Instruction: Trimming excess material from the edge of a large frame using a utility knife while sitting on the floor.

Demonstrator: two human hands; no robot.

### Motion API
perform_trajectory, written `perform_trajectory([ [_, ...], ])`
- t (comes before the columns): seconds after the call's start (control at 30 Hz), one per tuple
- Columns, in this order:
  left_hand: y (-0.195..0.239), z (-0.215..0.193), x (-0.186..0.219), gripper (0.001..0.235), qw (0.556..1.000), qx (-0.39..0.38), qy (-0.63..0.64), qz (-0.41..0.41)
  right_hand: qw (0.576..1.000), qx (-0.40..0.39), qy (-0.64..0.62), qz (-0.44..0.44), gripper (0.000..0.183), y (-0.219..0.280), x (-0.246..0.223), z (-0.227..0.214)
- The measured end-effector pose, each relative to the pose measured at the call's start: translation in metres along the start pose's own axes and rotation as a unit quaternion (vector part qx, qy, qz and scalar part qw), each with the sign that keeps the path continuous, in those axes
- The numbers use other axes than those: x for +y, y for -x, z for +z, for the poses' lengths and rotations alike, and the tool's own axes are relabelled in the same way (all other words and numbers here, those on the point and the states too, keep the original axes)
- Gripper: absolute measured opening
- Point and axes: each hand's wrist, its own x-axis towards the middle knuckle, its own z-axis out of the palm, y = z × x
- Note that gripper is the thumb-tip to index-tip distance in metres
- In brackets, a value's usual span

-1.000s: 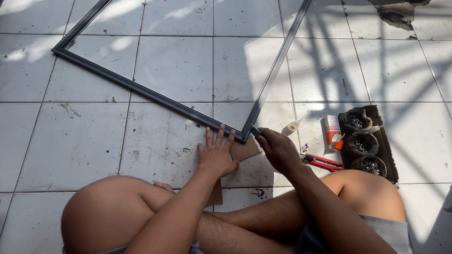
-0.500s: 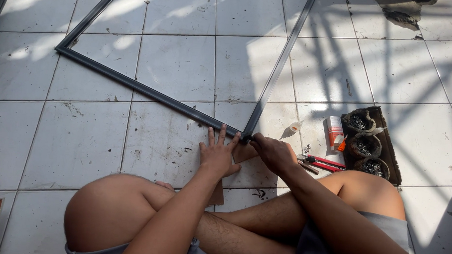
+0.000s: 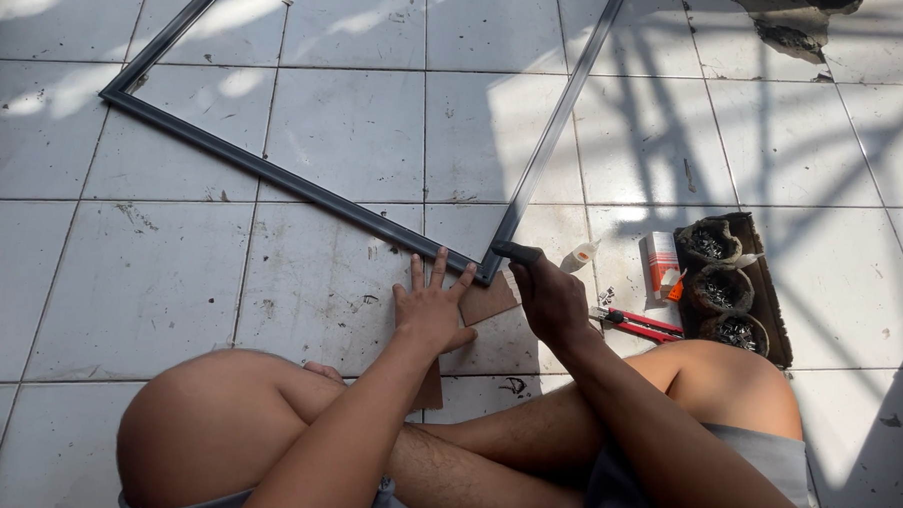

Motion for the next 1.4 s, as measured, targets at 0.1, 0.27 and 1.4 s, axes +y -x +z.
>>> perform_trajectory([
  [0.1,0.001,-0.002,0.001,0.084,1.0,0.007,-0.017,-0.002,0.983,-0.116,0.139,-0.028,0.014,0.002,0.0,0.013],
  [0.27,-0.001,0.0,0.0,0.084,1.0,0.008,-0.01,-0.005,0.995,-0.043,0.093,-0.02,0.019,0.0,-0.011,-0.005],
  [1.4,0.0,-0.001,0.002,0.083,1.0,0.007,0.002,-0.007,0.98,-0.13,0.147,0.011,0.021,0.001,-0.022,-0.005],
])
